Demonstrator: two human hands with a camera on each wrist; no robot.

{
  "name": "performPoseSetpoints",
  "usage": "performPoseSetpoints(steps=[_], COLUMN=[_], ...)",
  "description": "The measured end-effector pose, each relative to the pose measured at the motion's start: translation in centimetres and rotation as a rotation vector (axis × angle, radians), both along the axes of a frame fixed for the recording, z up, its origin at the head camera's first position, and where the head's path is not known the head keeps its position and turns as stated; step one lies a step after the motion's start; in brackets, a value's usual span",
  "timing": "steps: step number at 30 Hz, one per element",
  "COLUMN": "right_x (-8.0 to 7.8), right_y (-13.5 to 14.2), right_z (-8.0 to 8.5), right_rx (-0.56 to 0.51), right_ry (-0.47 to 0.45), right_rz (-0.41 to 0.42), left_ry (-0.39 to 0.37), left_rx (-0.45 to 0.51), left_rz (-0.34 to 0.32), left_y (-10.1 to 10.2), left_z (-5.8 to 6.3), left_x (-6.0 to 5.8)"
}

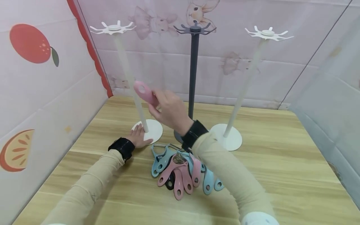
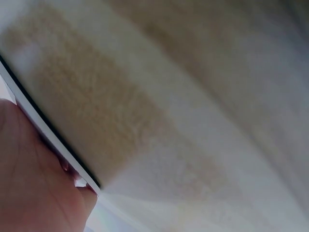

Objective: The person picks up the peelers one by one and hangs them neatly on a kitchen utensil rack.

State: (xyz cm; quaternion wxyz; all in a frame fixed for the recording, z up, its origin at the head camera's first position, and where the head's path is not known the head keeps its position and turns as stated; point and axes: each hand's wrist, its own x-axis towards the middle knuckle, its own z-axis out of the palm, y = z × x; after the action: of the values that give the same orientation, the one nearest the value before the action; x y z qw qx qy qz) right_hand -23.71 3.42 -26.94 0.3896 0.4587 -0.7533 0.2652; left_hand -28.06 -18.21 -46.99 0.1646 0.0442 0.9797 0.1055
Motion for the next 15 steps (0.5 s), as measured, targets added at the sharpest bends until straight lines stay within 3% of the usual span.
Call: performPoseSetpoints(steps=[8,11,15], right_x=[-1.1,-1.2,-1.4], right_y=[-4.5,-5.9,-7.7], right_z=[6.1,7.8,9.0], right_rx=[-0.112,-0.111,-0.1], right_ry=[-0.291,-0.324,-0.328], right_rz=[-0.145,-0.217,-0.251], left_ry=[0.038,0.071,0.134], left_rx=[0.008,0.018,0.008], left_rz=[0.0,-0.005,0.001], left_y=[0.3,0.3,0.0], left_z=[-0.8,-0.9,-0.9], left_x=[-0.3,-0.1,0.2])
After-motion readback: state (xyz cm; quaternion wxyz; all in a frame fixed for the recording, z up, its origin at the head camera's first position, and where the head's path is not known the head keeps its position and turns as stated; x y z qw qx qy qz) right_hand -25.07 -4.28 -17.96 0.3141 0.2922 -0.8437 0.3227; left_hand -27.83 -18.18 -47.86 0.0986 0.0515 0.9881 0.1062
